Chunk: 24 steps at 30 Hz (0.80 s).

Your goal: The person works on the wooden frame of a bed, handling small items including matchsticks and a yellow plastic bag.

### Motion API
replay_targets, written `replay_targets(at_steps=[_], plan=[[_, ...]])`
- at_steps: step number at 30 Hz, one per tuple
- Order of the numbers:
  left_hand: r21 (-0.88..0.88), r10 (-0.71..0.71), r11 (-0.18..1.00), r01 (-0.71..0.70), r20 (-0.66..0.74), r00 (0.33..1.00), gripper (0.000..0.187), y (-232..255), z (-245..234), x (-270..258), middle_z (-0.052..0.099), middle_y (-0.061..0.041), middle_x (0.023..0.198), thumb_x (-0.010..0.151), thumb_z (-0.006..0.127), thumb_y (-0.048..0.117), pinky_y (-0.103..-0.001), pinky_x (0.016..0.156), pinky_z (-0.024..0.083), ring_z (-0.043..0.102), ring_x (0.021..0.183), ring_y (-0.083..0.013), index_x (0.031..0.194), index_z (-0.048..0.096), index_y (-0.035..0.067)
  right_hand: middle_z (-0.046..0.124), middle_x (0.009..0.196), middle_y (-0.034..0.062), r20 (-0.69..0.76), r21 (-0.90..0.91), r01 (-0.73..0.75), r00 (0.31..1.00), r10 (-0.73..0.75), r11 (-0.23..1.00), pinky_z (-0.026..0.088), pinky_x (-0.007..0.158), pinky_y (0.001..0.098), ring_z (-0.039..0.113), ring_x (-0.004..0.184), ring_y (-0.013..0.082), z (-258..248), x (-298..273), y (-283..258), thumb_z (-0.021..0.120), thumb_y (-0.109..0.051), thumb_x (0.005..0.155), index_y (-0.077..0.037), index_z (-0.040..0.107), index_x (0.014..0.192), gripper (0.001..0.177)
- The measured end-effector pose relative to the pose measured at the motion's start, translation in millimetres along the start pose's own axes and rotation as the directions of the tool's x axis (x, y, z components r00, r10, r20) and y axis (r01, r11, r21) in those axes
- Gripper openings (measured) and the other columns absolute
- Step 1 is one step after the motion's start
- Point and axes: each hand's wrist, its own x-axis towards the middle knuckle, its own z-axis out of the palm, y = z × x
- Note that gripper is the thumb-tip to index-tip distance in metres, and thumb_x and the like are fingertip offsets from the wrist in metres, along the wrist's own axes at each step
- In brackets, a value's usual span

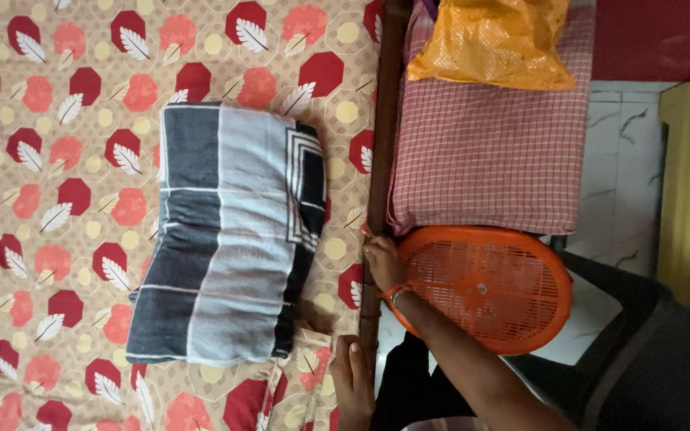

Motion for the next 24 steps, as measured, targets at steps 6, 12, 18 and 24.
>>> replay_targets(at_steps=[6, 12, 18, 24], plan=[[0.058, 0.057, 0.997, -0.051, -0.094, 0.994, 0.033, -6.4, -1.0, -2.3, 0.051, -0.006, 0.064, 0.107, 0.040, 0.024, -0.034, 0.054, 0.039, 0.046, 0.058, -0.0155, 0.089, 0.055, 0.002, 0.062, 0.097, 0.0166, -0.160, -0.102, -0.191, 0.972, 0.174, 0.976, 0.049, 0.085, 0.0458, 0.061, 0.096, 0.0366, 19.7, -4.9, -20.1, 0.068, -0.004, 0.089, -0.001, 0.073, 0.095, 0.008], [0.056, 0.023, 0.998, -0.018, -0.079, 0.997, 0.036, -9.9, -10.7, -9.8, 0.054, -0.009, 0.062, 0.106, 0.039, 0.026, -0.036, 0.053, 0.042, 0.052, 0.056, -0.0169, 0.084, 0.055, 0.002, 0.062, 0.101, 0.0169, -0.255, -0.027, -0.123, 0.960, 0.112, 0.992, 0.048, 0.087, 0.0465, 0.060, 0.097, 0.0382, 21.0, 28.3, 4.8, 0.066, -0.002, 0.089, -0.001, 0.070, 0.101, 0.013], [0.142, -0.033, 0.988, 0.052, -0.136, 0.990, 0.033, -22.5, -6.9, -5.4, 0.054, -0.011, 0.058, 0.102, 0.041, 0.027, -0.036, 0.051, 0.040, 0.054, 0.049, -0.0195, 0.086, 0.058, 0.003, 0.063, 0.093, 0.0146, -0.209, -0.093, -0.083, 0.976, 0.062, 0.992, 0.051, 0.083, 0.0436, 0.063, 0.094, 0.0347, 11.0, 6.9, 3.8, 0.069, 0.002, 0.083, -0.006, 0.073, 0.091, 0.012], [0.094, -0.076, 0.992, 0.081, -0.059, 0.995, 0.034, -24.9, -5.3, -5.2, 0.054, -0.011, 0.057, 0.105, 0.040, 0.027, -0.035, 0.048, 0.038, 0.051, 0.048, -0.0181, 0.088, 0.057, 0.003, 0.067, 0.090, 0.0140, -0.297, 0.020, -0.140, 0.945, 0.140, 0.990, 0.053, 0.078, 0.0412, 0.067, 0.087, 0.0344, 25.0, 21.6, 45.9, 0.062, 0.008, 0.081, -0.004, 0.071, 0.089, 0.017]])
